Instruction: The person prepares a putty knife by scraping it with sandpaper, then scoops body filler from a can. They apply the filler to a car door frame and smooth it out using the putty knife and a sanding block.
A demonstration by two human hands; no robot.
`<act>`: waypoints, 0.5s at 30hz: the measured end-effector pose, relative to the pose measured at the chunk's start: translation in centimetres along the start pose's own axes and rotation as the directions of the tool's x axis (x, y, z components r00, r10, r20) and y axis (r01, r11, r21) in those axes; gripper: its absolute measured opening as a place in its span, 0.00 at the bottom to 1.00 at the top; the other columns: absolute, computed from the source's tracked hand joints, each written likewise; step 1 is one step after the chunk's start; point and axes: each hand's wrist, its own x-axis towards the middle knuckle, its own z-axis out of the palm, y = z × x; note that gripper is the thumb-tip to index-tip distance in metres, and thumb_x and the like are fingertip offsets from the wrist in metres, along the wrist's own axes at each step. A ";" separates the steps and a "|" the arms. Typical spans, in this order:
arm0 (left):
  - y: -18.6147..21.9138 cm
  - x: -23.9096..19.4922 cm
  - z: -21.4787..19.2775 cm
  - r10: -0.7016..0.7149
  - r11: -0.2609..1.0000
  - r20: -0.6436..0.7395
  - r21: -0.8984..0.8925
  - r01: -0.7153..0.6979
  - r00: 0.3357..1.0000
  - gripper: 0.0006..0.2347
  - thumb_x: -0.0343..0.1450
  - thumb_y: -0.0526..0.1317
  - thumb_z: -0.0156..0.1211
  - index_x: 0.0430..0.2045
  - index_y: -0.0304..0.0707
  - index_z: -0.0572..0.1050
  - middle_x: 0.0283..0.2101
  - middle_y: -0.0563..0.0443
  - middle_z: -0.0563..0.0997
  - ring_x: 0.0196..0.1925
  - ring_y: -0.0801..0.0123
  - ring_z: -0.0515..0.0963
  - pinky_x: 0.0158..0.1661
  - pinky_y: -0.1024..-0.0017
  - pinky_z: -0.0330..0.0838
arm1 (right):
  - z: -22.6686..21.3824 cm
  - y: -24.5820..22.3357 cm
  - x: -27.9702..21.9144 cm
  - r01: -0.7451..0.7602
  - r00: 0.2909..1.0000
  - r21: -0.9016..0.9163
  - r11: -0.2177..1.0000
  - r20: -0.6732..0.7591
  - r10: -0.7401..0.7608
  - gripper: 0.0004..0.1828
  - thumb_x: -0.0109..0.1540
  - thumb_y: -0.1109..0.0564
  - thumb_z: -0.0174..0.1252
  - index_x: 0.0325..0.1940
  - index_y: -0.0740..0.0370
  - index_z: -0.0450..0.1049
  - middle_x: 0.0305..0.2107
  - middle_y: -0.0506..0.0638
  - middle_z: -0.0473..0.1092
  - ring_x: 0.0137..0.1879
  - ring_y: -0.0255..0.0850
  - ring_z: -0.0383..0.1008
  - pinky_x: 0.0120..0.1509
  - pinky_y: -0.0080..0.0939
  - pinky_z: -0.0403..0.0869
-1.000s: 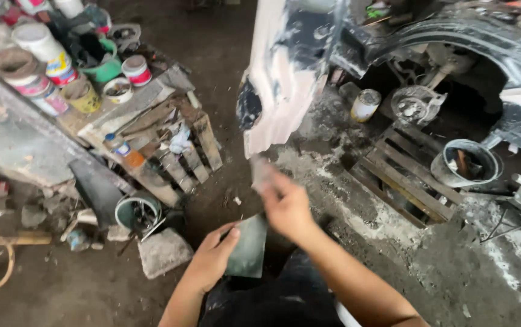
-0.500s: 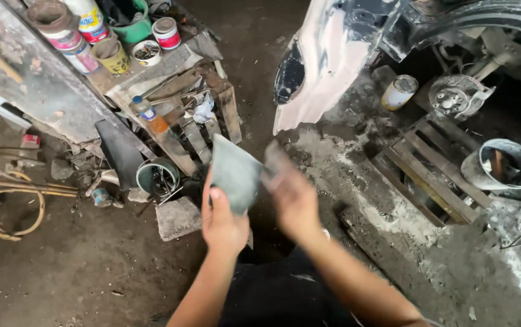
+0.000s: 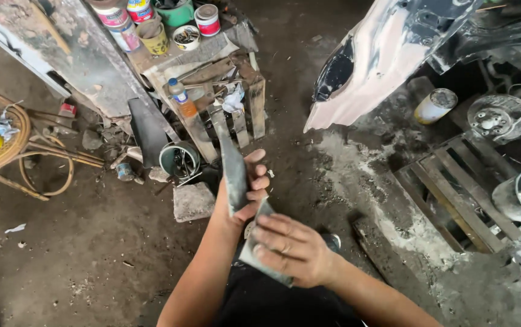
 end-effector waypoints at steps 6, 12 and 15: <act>-1.6 0.0 0.9 -0.039 0.999 0.068 0.025 0.037 0.997 0.28 0.74 0.62 0.46 0.53 0.32 0.69 0.24 0.53 0.69 0.22 0.71 0.67 0.15 0.77 0.59 | 0.9 -0.5 1.5 0.016 0.999 -0.063 0.998 0.053 -0.013 0.17 0.67 0.59 0.59 0.61 0.61 0.74 0.62 0.57 0.71 0.70 0.59 0.73 0.74 0.62 0.74; -2.7 1.0 -1.8 -0.041 0.997 0.217 -0.060 0.055 0.975 0.21 0.79 0.54 0.47 0.54 0.32 0.65 0.26 0.53 0.68 0.25 0.69 0.66 0.20 0.74 0.61 | 0.9 -0.3 2.1 -0.011 0.997 -0.119 0.993 0.079 0.021 0.20 0.62 0.58 0.62 0.58 0.61 0.77 0.61 0.56 0.72 0.68 0.57 0.73 0.72 0.62 0.73; -3.7 2.9 -5.9 -0.068 0.998 0.305 0.019 0.066 0.950 0.21 0.77 0.48 0.48 0.61 0.33 0.63 0.27 0.53 0.69 0.29 0.68 0.68 0.26 0.73 0.65 | 1.1 1.4 1.9 -0.040 0.993 -0.164 0.986 0.107 0.058 0.25 0.55 0.58 0.61 0.57 0.60 0.77 0.60 0.56 0.72 0.68 0.58 0.72 0.71 0.61 0.72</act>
